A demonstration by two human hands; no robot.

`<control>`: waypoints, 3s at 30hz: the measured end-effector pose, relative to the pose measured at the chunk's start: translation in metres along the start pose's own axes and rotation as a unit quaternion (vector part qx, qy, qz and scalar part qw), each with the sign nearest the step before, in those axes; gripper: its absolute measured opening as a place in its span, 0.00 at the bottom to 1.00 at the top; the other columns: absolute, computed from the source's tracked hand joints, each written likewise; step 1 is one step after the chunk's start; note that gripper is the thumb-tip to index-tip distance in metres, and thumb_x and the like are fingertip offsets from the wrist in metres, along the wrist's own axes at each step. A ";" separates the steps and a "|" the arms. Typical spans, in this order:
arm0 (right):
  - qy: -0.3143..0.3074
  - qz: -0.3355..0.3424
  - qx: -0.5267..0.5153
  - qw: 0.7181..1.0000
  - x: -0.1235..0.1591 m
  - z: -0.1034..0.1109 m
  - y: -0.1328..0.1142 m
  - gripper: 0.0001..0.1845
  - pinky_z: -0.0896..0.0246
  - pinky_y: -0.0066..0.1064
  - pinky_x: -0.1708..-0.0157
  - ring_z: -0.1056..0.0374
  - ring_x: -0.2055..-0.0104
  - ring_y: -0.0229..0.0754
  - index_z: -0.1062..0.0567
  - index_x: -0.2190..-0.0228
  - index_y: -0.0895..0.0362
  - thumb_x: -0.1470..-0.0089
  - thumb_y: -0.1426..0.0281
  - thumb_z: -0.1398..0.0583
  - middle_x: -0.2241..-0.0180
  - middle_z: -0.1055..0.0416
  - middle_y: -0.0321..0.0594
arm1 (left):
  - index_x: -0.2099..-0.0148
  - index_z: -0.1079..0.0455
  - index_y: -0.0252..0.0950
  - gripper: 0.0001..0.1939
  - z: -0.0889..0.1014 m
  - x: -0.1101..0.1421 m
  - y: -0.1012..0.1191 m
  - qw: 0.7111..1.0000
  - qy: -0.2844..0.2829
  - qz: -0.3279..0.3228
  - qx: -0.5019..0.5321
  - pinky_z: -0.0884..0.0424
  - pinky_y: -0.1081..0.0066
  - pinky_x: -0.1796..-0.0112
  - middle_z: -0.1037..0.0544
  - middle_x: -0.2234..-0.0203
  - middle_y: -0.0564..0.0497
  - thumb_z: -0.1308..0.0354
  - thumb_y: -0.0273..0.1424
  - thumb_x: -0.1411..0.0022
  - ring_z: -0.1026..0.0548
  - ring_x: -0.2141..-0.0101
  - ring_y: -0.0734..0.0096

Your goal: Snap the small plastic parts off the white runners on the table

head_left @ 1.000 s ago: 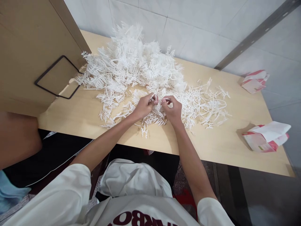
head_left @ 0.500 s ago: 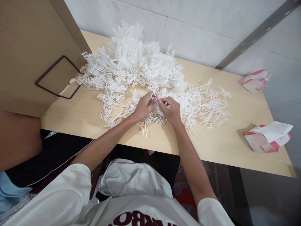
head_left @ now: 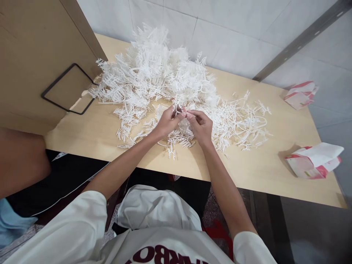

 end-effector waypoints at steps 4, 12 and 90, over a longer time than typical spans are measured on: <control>0.037 0.007 0.022 0.999 -0.002 0.008 0.001 0.16 0.35 0.30 0.65 0.29 0.65 0.36 0.22 0.65 0.52 0.47 0.54 0.37 0.68 0.24 0.35 | 0.57 0.29 0.34 0.26 -0.001 -0.002 -0.007 0.999 -0.012 0.045 -0.007 0.34 0.73 0.67 0.24 0.68 0.50 0.34 0.49 0.49 0.29 0.69 0.74; -0.051 0.009 0.087 0.995 0.004 -0.004 0.006 0.17 0.35 0.30 0.65 0.26 0.67 0.37 0.28 0.56 0.50 0.40 0.53 0.44 0.71 0.23 0.32 | 0.63 0.25 0.33 0.19 0.004 -0.002 -0.010 0.998 -0.004 0.026 -0.066 0.30 0.70 0.62 0.20 0.71 0.49 0.37 0.46 0.44 0.25 0.69 0.71; -0.079 -0.022 -0.029 0.996 0.006 -0.013 0.002 0.16 0.43 0.27 0.69 0.38 0.73 0.33 0.31 0.70 0.53 0.40 0.54 0.44 0.76 0.35 0.30 | 0.70 0.31 0.34 0.07 -0.005 0.005 -0.006 0.962 -0.043 0.225 0.150 0.36 0.73 0.69 0.30 0.77 0.55 0.39 0.29 0.55 0.31 0.73 0.76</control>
Point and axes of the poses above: each hand's wrist, its own x-axis away from the middle knuckle, its own z-axis out of the back of the hand, y = z × x, the point moved 6 cm from there along -x, towards the middle knuckle
